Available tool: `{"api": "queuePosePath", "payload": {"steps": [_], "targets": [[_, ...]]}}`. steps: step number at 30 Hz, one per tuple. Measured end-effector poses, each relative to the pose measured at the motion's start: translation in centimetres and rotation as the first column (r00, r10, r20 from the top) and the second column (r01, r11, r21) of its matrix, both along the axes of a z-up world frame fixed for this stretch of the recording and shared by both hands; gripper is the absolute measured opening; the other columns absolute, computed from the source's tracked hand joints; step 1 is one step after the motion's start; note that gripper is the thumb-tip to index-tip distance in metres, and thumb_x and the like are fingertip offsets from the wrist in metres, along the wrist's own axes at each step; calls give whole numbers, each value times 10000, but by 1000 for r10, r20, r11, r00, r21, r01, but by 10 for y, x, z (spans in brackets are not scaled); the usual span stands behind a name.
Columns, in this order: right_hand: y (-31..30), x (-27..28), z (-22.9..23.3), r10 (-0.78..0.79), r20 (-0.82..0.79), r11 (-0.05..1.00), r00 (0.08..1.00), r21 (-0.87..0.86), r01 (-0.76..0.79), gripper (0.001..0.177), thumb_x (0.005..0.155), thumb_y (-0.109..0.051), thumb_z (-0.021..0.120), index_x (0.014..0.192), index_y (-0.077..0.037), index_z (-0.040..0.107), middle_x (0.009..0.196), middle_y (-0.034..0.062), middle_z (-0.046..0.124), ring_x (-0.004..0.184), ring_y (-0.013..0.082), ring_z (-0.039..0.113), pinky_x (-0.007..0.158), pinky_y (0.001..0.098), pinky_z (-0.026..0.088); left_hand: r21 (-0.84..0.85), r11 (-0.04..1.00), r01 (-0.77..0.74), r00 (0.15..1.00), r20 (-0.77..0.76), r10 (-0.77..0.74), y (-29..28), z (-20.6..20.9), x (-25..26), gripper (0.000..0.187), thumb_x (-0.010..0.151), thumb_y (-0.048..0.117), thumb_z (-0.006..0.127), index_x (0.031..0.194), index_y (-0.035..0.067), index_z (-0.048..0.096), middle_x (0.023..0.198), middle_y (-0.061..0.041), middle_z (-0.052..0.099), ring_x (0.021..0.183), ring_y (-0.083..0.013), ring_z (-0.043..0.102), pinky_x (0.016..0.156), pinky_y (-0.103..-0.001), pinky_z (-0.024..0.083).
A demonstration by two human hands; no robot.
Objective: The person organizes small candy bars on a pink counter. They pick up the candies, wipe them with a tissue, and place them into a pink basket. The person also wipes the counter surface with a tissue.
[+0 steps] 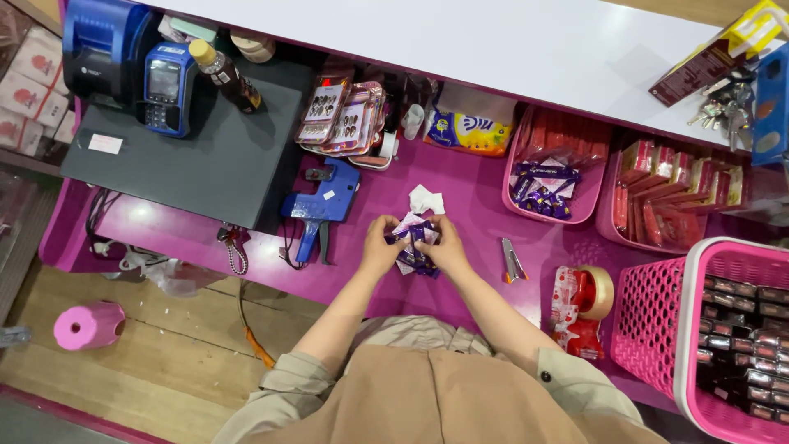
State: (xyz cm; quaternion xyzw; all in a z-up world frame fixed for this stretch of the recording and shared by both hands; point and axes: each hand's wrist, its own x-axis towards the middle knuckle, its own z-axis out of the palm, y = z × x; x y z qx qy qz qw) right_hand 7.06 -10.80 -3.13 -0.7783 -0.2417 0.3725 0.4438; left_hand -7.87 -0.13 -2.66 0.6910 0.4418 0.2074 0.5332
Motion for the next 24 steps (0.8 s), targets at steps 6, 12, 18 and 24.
{"api": "queuePosePath", "payload": {"steps": [6, 12, 18, 24], "targets": [[-6, -2, 22, 58, -81, 998, 995, 14, -58, 629, 800, -211, 854, 1337, -299, 538, 1272, 192, 667, 1220, 423, 629, 1050, 508, 496, -173, 985, -19, 996, 79, 33, 1, -4, 5, 448, 741, 24, 856, 1130, 131, 661, 1117, -141, 729, 1169, -322, 664, 1043, -413, 475], [-21, 19, 86, -85, -80, 993, 993, 79, 91, 580, 884, -195, 779, 1370, -252, 467, 1328, 276, 624, 1162, 477, 646, 972, 534, 532, -136, 990, 29, 986, 166, -7, -3, 57, 46, 446, 724, 91, 895, 1114, 168, 693, 1104, -125, 759, 1105, -264, 703, 1005, -389, 511], [-51, 86, 145, -312, -235, 839, 920, 387, 384, 596, 900, -59, 761, 1392, -162, 442, 1167, 117, 634, 959, 208, 636, 803, 332, 584, 149, 982, 118, 937, 310, -160, -18, 106, 148, 427, 727, 266, 942, 1086, 160, 737, 962, -79, 713, 1007, -292, 717, 903, -402, 570], [-83, 176, 93, -602, -54, 766, 797, 245, 595, 540, 899, -185, 809, 1346, -158, 507, 1032, 116, 669, 848, 180, 634, 637, 323, 528, 159, 908, 388, 918, 18, -396, -48, 81, 236, 647, 801, 428, 826, 1345, 126, 650, 1234, -166, 703, 1199, -375, 669, 1005, -497, 554]]}}
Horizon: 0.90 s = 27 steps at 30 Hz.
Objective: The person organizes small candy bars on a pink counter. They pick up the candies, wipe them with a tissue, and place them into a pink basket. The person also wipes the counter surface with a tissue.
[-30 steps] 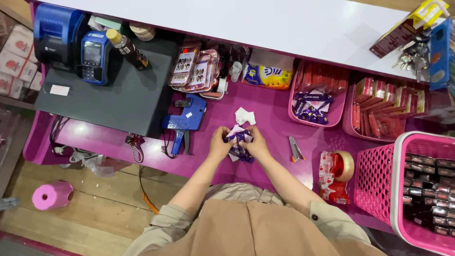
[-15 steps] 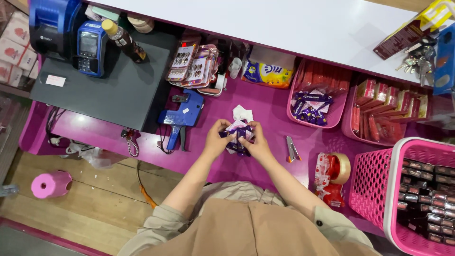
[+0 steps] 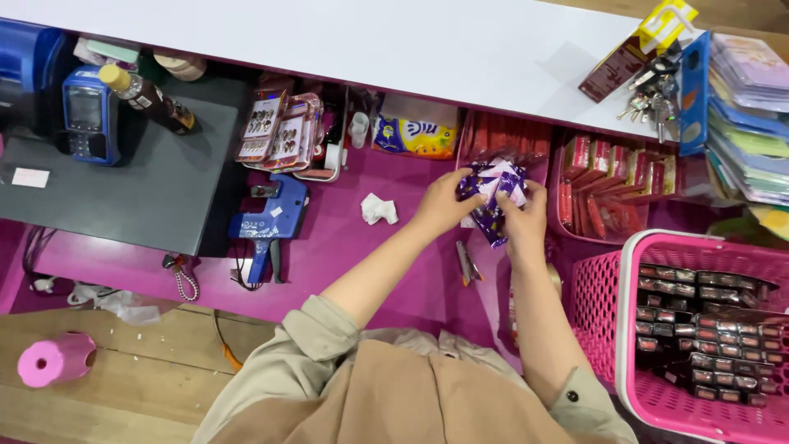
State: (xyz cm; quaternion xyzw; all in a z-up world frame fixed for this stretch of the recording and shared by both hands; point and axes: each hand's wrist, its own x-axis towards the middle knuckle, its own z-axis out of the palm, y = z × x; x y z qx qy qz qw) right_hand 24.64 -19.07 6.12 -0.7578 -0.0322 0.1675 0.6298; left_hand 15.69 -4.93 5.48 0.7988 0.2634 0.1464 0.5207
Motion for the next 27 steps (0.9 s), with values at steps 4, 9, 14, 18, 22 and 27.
{"api": "queuePosePath", "payload": {"steps": [4, 9, 14, 18, 22, 27], "targets": [[-9, 28, -23, -12, 91, 936, 996, -349, 43, 659, 791, -407, 908, 1348, -230, 604, 1127, 189, 708, 1002, 306, 720, 738, 429, 597, 60, 996, 61, 998, 30, -63, -4, 5, 6, 592, 815, 357, 811, 1314, 78, 660, 1203, -195, 690, 1176, -394, 674, 1013, -480, 548], [-2, 3, 17, 181, 317, 922, 931, -385, -48, 748, 898, -242, 794, 1519, -53, 422, 1427, 358, 509, 1324, 524, 501, 1105, 604, 433, 154, 988, -30, 984, 178, 2, 15, 2, -21, 297, 815, 172, 808, 1106, 153, 749, 1137, -93, 697, 1122, -346, 688, 969, -449, 558], [27, -63, 29, 357, 777, 928, 518, -356, -106, 596, 903, -101, 765, 1435, -23, 507, 1495, 340, 368, 1373, 596, 355, 1141, 662, 302, 345, 924, -163, 985, 105, 135, 58, -29, -86, 258, 830, 183, 797, 1080, 169, 734, 1087, -71, 683, 1060, -336, 690, 936, -445, 554], [61, -111, -29, 580, 751, 763, 316, -365, -533, 299, 913, 2, 638, 1201, -56, 694, 1325, 202, 598, 1297, 422, 568, 1109, 497, 445, 528, 849, 32, 914, -359, 189, 67, -38, -144, 417, 803, 263, 791, 1214, 259, 722, 1263, -61, 656, 1170, -357, 639, 956, -466, 551], [80, -135, -75, 763, 610, 586, 212, -516, -625, 410, 880, -9, 647, 1288, -53, 641, 1371, 248, 561, 1298, 472, 551, 1117, 547, 441, 545, 838, 39, 935, -316, 162, 73, -94, -176, 371, 813, 149, 777, 1171, 238, 742, 1215, -54, 682, 1145, -345, 656, 986, -429, 555], [74, -139, -95, 921, 344, 382, 184, -701, -603, 415, 895, -43, 617, 1308, -71, 643, 1282, 195, 642, 1263, 426, 605, 1081, 490, 486, 495, 869, -8, 974, -193, 118, 57, -119, -195, 143, 827, 169, 772, 965, 207, 761, 1088, -47, 686, 1038, -333, 683, 953, -446, 556]]}}
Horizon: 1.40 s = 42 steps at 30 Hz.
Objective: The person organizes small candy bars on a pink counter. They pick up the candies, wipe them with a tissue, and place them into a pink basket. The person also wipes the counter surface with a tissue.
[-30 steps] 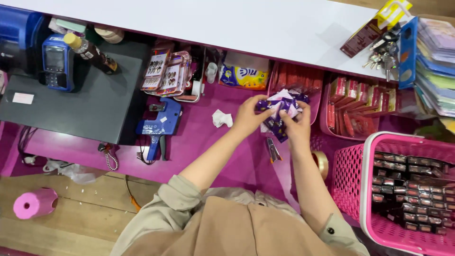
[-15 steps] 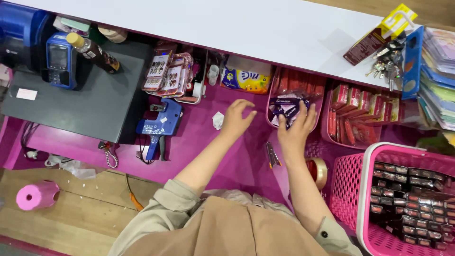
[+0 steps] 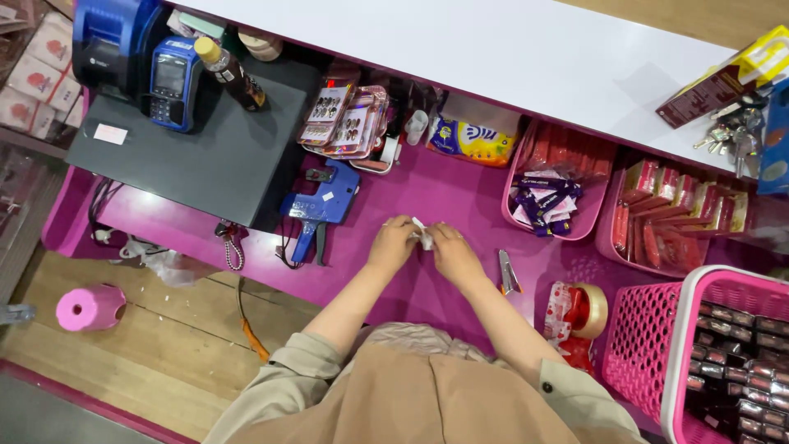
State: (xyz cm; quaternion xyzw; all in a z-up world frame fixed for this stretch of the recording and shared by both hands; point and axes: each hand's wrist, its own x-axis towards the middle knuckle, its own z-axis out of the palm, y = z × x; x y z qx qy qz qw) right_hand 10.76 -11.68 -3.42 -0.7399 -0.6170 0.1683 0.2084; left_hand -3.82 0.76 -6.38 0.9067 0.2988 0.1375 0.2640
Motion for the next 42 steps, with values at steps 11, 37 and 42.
{"api": "queuePosePath", "payload": {"steps": [11, 37, 42], "targets": [[-103, 28, 24, -381, 424, 808, 822, -279, 518, 614, 814, -201, 737, 1378, -104, 514, 1178, 210, 564, 1021, 499, 658, 784, 592, 599, -89, 982, 169, 980, -89, -177, -35, 36, 40, 125, 822, 275, 775, 928, 208, 769, 940, -59, 723, 982, -320, 729, 965, -455, 552], [167, -10, 63, -268, -858, 679, 438, 154, 718, 104, 905, -84, 801, 973, -74, 723, 886, 94, 726, 729, 183, 738, 621, 259, 593, -551, 773, -314, 709, 405, 577, 68, 116, -47, 129, 834, 104, 826, 950, 147, 788, 943, -66, 700, 869, -249, 737, 740, -301, 645], [200, -1, 53, -337, -797, 676, 501, 165, 718, 154, 892, -150, 840, 1034, -127, 785, 1023, 78, 741, 924, 181, 736, 786, 293, 613, -598, 737, -315, 708, 370, 602, 76, 101, -42, 146, 833, 135, 856, 963, 98, 800, 957, -95, 701, 892, -293, 744, 754, -336, 653]]}}
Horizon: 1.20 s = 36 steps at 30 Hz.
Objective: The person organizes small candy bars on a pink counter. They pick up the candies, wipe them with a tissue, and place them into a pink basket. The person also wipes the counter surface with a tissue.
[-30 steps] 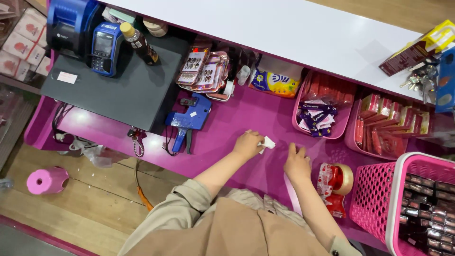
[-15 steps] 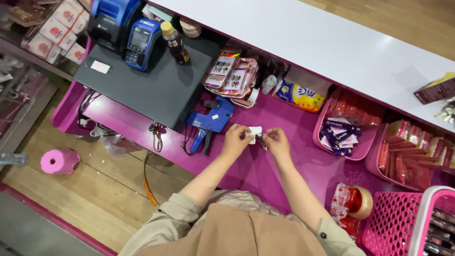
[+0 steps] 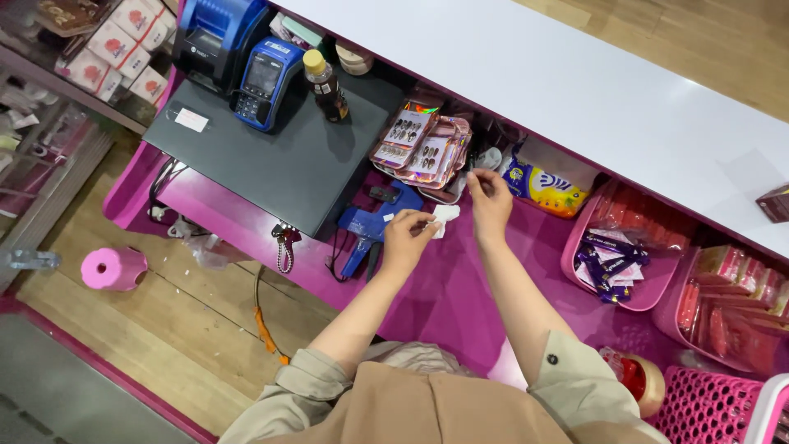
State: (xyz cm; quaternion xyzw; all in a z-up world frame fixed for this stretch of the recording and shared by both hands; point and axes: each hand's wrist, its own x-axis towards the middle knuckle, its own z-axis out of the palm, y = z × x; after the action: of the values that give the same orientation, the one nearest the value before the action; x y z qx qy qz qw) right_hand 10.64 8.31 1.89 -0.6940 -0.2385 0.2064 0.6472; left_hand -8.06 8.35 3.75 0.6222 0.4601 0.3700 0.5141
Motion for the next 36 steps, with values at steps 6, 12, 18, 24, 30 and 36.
{"api": "queuePosePath", "payload": {"steps": [6, 12, 18, 24, 30, 36], "targets": [[-7, -2, 12, 229, -81, 962, 970, 174, -212, 348, 954, 47, 678, 1289, -46, 680, 1393, 208, 601, 1331, 376, 522, 1120, 495, 449, 0, 1000, -12, 999, -38, 12, -1, -18, -3, 202, 803, 83, 834, 1001, 116, 810, 957, -104, 691, 895, -283, 733, 748, -326, 658], [-71, -20, 26, 302, 506, 922, 808, 61, -383, 320, 927, -67, 728, 1245, -89, 712, 1290, 152, 669, 1266, 381, 611, 1086, 515, 462, 37, 998, 44, 996, -84, -41, -17, -37, 0, 138, 882, 145, 766, 1010, 148, 816, 974, -84, 686, 946, -277, 722, 786, -365, 643], [-166, -30, -87, 435, 605, 890, 667, -173, -423, 376, 790, 79, 744, 1116, -108, 768, 1070, 96, 772, 1039, 312, 740, 928, 428, 581, -91, 963, 254, 961, -91, -262, -55, -73, 0, 170, 884, 152, 729, 1032, 114, 806, 971, -148, 748, 931, -329, 742, 780, -390, 633], [-188, 22, -72, 226, 738, 971, 636, -222, -87, 327, 817, 25, 752, 1132, -63, 761, 977, 147, 747, 932, 344, 729, 823, 428, 581, 14, 921, 388, 915, -129, -383, -72, -64, -13, 217, 853, 82, 725, 1062, 91, 781, 941, -197, 730, 919, -391, 733, 751, -418, 643], [-151, 39, -66, 305, 704, 896, 642, -441, 58, 181, 957, -145, 706, 1120, -84, 754, 1015, 113, 642, 949, 327, 681, 793, 419, 571, 169, 919, 357, 924, -206, -321, -62, -52, -33, 198, 871, 107, 716, 1056, 149, 773, 997, -113, 723, 981, -357, 721, 850, -445, 604], [-149, -53, -101, 489, 802, 870, 344, -420, -257, 109, 910, -158, 718, 996, -146, 783, 922, 16, 695, 877, 234, 707, 793, 347, 566, 219, 955, 201, 966, -207, -156, -62, -49, -65, 162, 896, 119, 713, 1041, 171, 767, 983, -48, 717, 956, -290, 723, 836, -393, 595]]}}
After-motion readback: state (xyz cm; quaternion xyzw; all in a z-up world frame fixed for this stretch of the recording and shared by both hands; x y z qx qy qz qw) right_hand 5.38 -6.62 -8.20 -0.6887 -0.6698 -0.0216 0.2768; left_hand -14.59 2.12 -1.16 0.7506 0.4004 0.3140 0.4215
